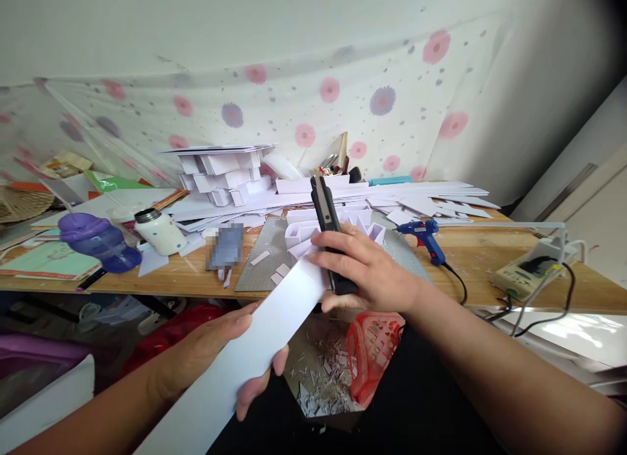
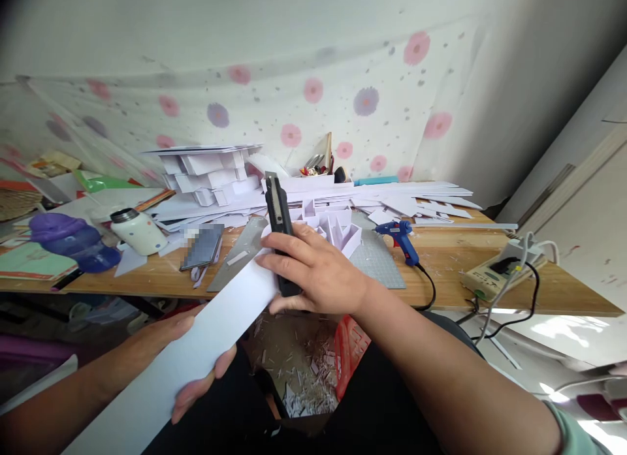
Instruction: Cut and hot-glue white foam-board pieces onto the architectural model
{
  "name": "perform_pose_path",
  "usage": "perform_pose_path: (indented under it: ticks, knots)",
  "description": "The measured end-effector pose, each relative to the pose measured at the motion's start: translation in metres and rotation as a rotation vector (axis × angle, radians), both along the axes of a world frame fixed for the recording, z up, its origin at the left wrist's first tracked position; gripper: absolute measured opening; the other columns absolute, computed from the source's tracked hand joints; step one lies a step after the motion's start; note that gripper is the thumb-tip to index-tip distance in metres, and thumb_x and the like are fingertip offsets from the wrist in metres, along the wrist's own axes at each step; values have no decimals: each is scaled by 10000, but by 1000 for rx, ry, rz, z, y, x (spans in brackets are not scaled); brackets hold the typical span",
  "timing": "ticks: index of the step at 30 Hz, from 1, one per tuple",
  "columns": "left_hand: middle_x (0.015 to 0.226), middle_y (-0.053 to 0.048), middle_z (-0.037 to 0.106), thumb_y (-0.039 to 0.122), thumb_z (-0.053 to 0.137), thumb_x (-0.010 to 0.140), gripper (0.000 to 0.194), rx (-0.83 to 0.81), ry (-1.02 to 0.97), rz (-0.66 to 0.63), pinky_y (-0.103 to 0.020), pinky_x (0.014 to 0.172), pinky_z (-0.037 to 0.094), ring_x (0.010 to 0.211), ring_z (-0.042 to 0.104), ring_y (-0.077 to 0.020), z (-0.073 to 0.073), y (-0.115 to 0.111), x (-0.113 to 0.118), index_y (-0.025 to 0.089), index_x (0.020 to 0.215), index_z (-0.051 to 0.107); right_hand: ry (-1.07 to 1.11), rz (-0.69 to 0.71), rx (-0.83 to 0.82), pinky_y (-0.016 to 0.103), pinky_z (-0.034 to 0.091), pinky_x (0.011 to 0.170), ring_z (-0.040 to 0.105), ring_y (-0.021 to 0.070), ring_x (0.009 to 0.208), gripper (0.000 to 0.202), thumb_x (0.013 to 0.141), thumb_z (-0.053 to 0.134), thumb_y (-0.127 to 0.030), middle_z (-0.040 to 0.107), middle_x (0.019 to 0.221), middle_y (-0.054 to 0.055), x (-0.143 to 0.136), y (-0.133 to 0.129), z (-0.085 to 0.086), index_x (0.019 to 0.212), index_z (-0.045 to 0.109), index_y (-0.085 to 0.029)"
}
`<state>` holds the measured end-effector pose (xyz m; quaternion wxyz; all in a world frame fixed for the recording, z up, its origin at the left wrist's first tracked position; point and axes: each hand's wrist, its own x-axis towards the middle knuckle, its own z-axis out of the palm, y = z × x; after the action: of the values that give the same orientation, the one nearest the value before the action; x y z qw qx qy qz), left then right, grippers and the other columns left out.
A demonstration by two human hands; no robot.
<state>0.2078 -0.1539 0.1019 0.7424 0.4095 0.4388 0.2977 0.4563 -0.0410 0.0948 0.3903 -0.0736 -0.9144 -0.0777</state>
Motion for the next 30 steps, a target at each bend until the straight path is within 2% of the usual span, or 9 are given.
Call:
perform_pose_path:
  ticks: [2, 6, 10, 14, 19, 22, 25, 27, 30]
  knots:
    - [504, -22, 588, 535, 536, 780, 452, -33, 14, -46, -213, 341, 365, 390, 512, -141, 5, -5, -3, 162, 1010, 646, -72, 2, 26, 510, 380, 984, 510, 291, 1068, 653, 860, 533, -600, 542, 1199, 166, -1, -1, 0, 1337, 468, -159]
    - [503, -4, 605, 494, 506, 821, 406, -57, -1, -152, -180, 338, 337, 352, 472, -104, 5, -9, -12, 170, 1010, 660, -137, -8, 8, 442, 420, 866, 457, 248, 902, 640, 876, 550, -543, 549, 1090, 149, -5, -8, 0, 1340, 493, -105]
    - [593, -16, 634, 512, 494, 841, 418, -53, -29, -261, -183, 347, 342, 372, 477, -94, 5, -10, -17, 166, 995, 670, -178, 0, -104, 393, 427, 835, 440, 240, 896, 577, 857, 615, -492, 535, 1079, 145, -6, -19, 6, 1282, 546, -108]
    - [743, -61, 683, 587, 479, 831, 496, 13, 71, -414, -211, 395, 362, 426, 482, -100, 12, -14, -18, 162, 996, 676, -76, 110, -218, 354, 443, 830, 473, 227, 916, 554, 791, 711, -460, 509, 1030, 118, -4, -25, 5, 1208, 572, -123]
    - [838, -72, 685, 615, 519, 785, 506, 30, 137, -346, -224, 482, 346, 547, 504, -131, 14, -18, -19, 204, 1022, 696, 1, 189, -276, 365, 429, 859, 506, 209, 895, 587, 745, 759, -455, 499, 974, 84, -5, -27, -2, 1194, 546, -143]
    - [844, -78, 665, 646, 539, 756, 565, 68, 119, -377, -233, 519, 351, 582, 490, -140, 13, -18, -18, 191, 1049, 700, 18, 251, -379, 343, 447, 873, 516, 211, 930, 589, 727, 761, -484, 485, 987, 81, -4, -35, 1, 1177, 547, -169]
    - [852, -72, 632, 656, 550, 744, 579, 88, 105, -418, -218, 487, 304, 578, 442, -125, 16, -18, -15, 189, 1049, 704, 11, 313, -488, 285, 486, 844, 527, 209, 951, 604, 699, 769, -513, 476, 1009, 82, -1, -44, 5, 1169, 542, -208]
    - [803, -64, 617, 649, 545, 753, 559, 100, 101, -411, -210, 457, 291, 549, 410, -115, 19, -18, -13, 186, 1021, 706, 50, 260, -489, 289, 493, 838, 536, 213, 936, 612, 686, 779, -518, 474, 1004, 75, 0, -44, 3, 1170, 536, -233]
    - [664, -44, 585, 650, 472, 809, 545, 141, 138, -355, -216, 445, 341, 495, 415, -117, 24, -17, -16, 176, 939, 706, 197, 77, -429, 349, 483, 864, 522, 239, 962, 605, 703, 746, -560, 453, 1023, 77, 2, -31, -3, 1170, 518, -251]
